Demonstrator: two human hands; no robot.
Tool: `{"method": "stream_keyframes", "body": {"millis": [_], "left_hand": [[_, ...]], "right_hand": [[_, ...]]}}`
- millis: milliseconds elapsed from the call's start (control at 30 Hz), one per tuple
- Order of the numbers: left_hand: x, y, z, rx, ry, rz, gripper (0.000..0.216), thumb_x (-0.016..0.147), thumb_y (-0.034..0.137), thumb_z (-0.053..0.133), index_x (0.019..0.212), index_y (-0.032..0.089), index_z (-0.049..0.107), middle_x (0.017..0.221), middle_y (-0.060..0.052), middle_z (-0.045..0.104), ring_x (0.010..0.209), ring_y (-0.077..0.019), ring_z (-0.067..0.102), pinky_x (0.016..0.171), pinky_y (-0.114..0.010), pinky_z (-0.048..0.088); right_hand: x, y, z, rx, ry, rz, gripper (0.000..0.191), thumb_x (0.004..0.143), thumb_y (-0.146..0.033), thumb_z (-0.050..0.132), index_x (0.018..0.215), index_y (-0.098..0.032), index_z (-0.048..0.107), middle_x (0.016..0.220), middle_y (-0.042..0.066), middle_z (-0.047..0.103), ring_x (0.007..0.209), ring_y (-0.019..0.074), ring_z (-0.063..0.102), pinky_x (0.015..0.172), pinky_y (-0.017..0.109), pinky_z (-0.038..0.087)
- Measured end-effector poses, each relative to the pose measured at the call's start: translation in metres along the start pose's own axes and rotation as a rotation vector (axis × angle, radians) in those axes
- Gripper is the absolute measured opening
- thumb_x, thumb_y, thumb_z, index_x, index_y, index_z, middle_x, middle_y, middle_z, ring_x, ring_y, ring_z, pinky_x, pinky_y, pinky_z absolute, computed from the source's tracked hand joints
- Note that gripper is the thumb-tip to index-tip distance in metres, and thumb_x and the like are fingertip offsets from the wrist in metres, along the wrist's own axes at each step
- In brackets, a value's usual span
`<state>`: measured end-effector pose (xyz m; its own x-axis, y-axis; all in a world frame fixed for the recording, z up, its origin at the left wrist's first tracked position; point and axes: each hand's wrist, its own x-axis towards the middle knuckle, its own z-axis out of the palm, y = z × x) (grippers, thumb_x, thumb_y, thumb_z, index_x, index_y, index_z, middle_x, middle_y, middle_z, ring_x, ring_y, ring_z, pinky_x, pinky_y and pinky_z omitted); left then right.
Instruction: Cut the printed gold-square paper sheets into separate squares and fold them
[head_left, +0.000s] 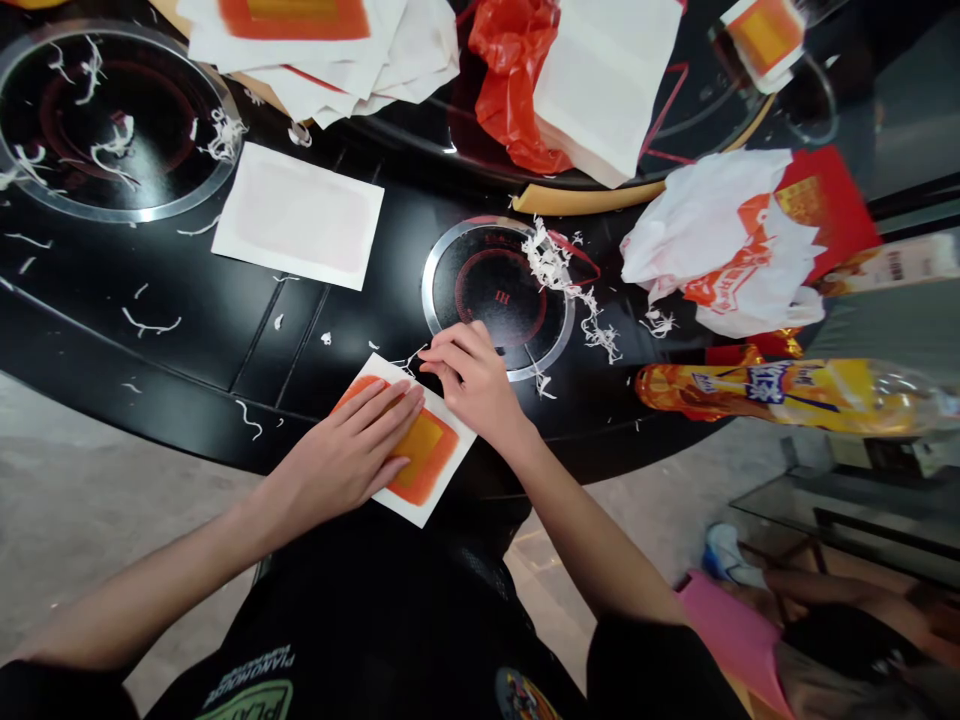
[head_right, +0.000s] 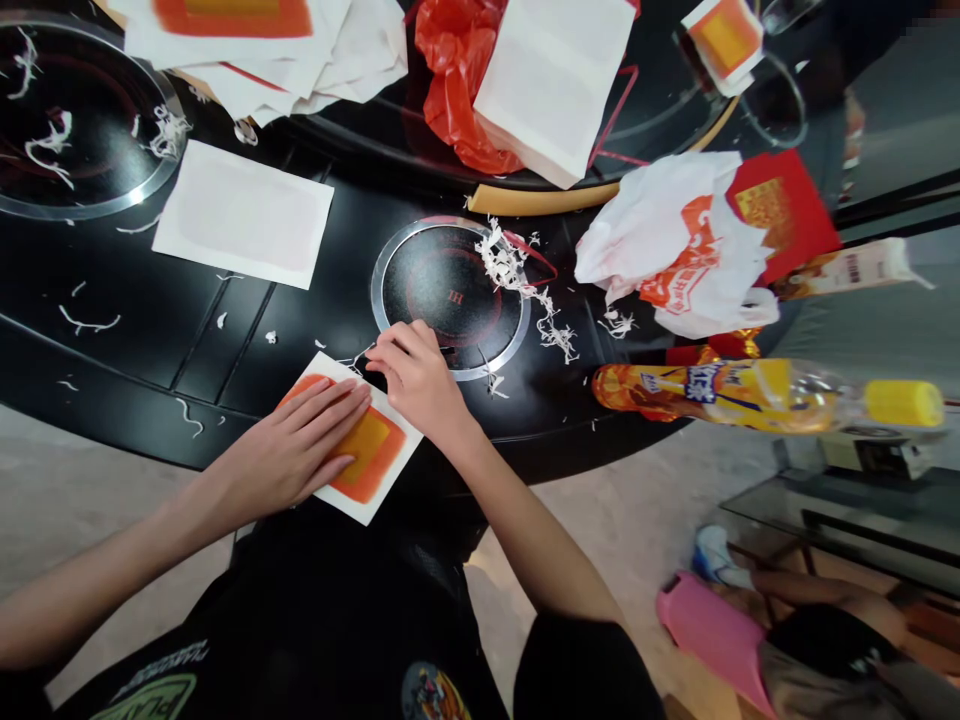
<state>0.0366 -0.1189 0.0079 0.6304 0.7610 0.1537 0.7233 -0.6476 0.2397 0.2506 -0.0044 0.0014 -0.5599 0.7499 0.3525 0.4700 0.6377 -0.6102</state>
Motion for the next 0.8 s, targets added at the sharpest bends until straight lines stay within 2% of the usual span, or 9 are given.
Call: {"method": "stream_keyframes", "body": {"millis": [300,567,667,800], "left_hand": [[0.001,0.000,-0.001,0.018,-0.012,0.016,0.064,0.116,0.039,0.039,0.164,-0.003,0.041,0.171,-0.019,0.045,0.159,-0.0337,0.042,0.135,-0.047,0.026],[-0.001,0.006,0.000,-0.090,-0.034,0.053,0.060,0.117,0.041,0.039,0.163,0.004,0.046,0.169,-0.013,0.049,0.160,-0.0276,0.042,0.135,-0.043,0.026],[-0.002,0.006,0.000,-0.098,-0.042,0.054,0.060,0.116,0.041,0.041,0.164,0.005,0.045,0.170,-0.014,0.048,0.160,-0.0275,0.042,0.135,-0.043,0.026],[-0.003,0.004,0.000,-0.083,-0.033,0.073,0.061,0.116,0.042,0.041,0.164,0.004,0.043,0.171,-0.014,0.047,0.159,-0.0274,0.043,0.136,-0.044,0.024]], "right_hand": [[0.012,-0.002,0.005,0.005,-0.060,0.057,0.024,0.107,-0.014,0.056,0.095,-0.027,0.071,0.099,0.004,0.068,0.097,0.0224,0.058,0.090,0.043,0.053],[0.030,-0.002,0.017,0.007,-0.056,0.059,0.021,0.107,-0.017,0.057,0.095,-0.027,0.071,0.099,0.003,0.067,0.099,0.0225,0.059,0.095,0.044,0.052],[0.025,0.001,0.009,-0.008,-0.002,0.092,0.018,0.106,-0.018,0.060,0.097,-0.028,0.072,0.099,0.003,0.067,0.099,0.0234,0.060,0.095,0.045,0.051],[0.002,0.017,-0.016,-0.126,0.166,0.184,0.011,0.104,-0.023,0.065,0.100,-0.028,0.074,0.100,0.004,0.069,0.101,0.0256,0.063,0.098,0.049,0.051]]}}
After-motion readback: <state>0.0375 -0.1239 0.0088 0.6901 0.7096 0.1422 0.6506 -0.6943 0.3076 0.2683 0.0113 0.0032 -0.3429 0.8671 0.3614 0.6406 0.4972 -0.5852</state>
